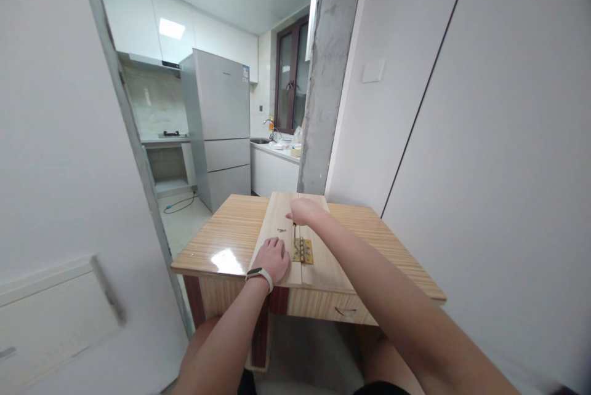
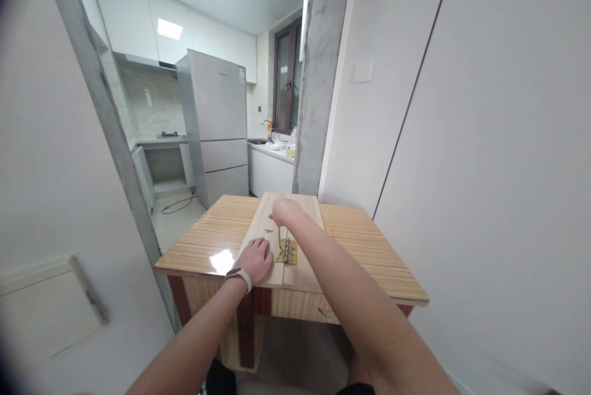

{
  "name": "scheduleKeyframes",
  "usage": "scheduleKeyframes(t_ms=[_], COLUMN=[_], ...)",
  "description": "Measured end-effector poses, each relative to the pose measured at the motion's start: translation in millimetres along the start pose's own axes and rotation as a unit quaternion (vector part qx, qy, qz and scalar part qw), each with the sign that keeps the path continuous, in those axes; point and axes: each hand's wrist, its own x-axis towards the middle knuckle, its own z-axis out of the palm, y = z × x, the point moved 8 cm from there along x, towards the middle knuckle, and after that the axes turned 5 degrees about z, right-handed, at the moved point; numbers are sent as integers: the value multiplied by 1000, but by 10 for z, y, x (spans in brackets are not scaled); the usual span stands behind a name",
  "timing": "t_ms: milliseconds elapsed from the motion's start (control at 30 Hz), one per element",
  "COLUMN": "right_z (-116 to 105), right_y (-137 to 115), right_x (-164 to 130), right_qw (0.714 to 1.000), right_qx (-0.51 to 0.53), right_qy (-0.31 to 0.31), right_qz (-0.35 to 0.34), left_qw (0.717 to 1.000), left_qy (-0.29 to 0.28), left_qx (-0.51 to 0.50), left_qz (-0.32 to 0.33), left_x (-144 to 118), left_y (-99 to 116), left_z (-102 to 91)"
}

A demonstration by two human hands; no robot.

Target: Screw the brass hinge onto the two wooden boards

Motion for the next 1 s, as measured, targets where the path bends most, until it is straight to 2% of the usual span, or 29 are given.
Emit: scheduleKeyframes(t_ms=[367, 567, 700, 900, 1000], right_z=[0, -74, -98, -38, -29], right_y=[-54, -109, -133, -63, -35], right_x=[43, -66, -99, -68, -33], right_qw=[999, 994, 992, 999, 998], right_qx=[-36, -70, -58, -11, 13], right_qy=[-31, -17, 9, 33, 54], right_qz=[-3, -80, -113, -30, -10], left_qw=[1000, 1000, 1000, 1000, 1000], left_qy=[2, 9, 7, 2, 3], left_qx=[10, 10, 10, 9, 9], left_qz=[2, 6, 5, 2, 6], left_x=[4, -4, -6, 9, 12], left_y=[-29, -42, -51, -43, -29], left_z=[47, 43, 50, 51, 43])
